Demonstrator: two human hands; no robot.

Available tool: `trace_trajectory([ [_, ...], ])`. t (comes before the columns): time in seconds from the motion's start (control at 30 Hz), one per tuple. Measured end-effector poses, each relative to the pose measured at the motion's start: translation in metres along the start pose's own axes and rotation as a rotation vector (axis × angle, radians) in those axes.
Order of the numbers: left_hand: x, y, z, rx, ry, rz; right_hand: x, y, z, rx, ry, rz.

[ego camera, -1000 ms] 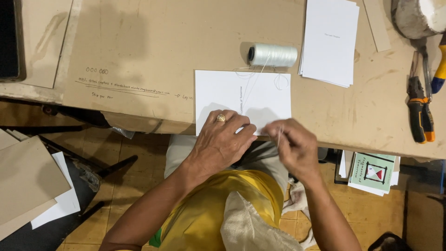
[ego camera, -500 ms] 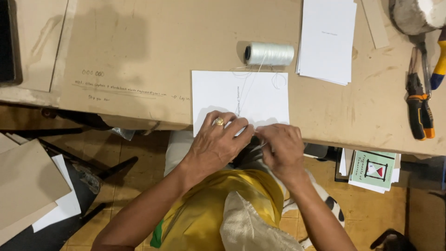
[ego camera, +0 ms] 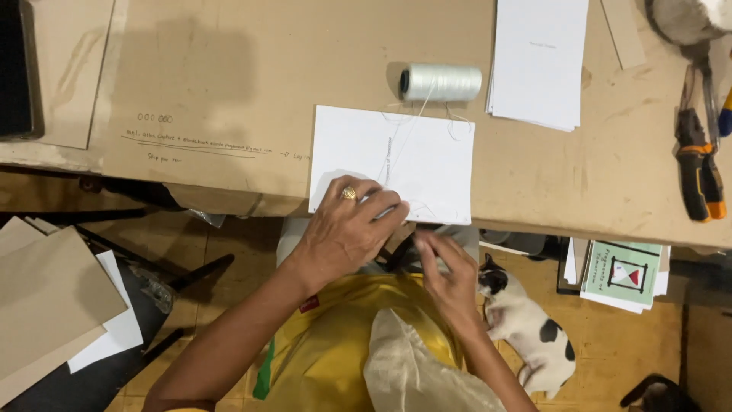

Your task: The person sits at a wooden workbench and sews a stack of white paper sheets using a needle and white thread. They pass the needle through pre-punched holes in the spine of the paper stack, pulling the thread tight to bind the pages together. A dog is visible on the floor nearby.

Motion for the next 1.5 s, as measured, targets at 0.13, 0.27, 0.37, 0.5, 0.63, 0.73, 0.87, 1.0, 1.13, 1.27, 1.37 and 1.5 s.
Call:
trace_trajectory([
  [0.13,0.000,0.004,0.003,0.015,-0.012,-0.020,-0.005,0.025,-0.006,0.017,0.067,-0.083],
  [0.27,0.000,0.006,0.004,0.019,-0.042,0.014,-0.048,0.032,0.004,0.020,0.014,-0.047],
  [0.37,-0.001,0.000,-0.001,0.028,-0.049,0.034,-0.074,0.016,0.018,0.144,-0.046,0.111],
  [0.5,0.002,-0.027,-0.007,0.041,-0.132,0.282,-0.072,-0.032,0.029,0.296,0.147,0.144],
  [0.63,0.025,-0.057,-0.001,0.014,-0.178,0.302,-0.087,-0.079,0.066,0.391,0.646,-0.083],
  [0.73,0.046,-0.082,0.011,-0.023,-0.331,0.001,-0.064,-0.092,0.064,0.296,0.606,-0.933],
  [0.87,0.057,-0.102,0.038,-0.266,-0.358,0.166,-0.056,-0.110,0.058,0.130,0.569,-0.954],
  [1.0,0.042,-0.106,0.039,-0.224,-0.333,0.132,-0.065,-0.136,0.032,-0.118,0.320,-0.691],
  [1.13,0.021,-0.068,0.037,-0.188,-0.289,0.143,-0.032,-0.133,0.007,-0.090,0.314,-0.994],
  [1.27,-0.024,-0.034,0.002,-0.089,-0.114,0.154,-0.054,-0.127,0.013,-0.307,0.522,-0.967],
  [1.37,-0.044,-0.003,-0.010,-0.086,-0.018,0.026,-0.087,-0.128,0.036,-0.492,0.623,-0.594],
  [1.5,-0.056,0.025,-0.032,-0.036,-0.001,0.061,-0.098,-0.109,0.051,-0.410,0.673,-0.513],
])
Point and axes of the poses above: each hand's wrist, its own z-axis away from the middle knuckle, its own y-axis out of the palm, x = y × z, the point moved 6 cm from there along -z, towards the middle knuckle, and after that the axes turned 8 degrees about -x, right-handed, at the moved point
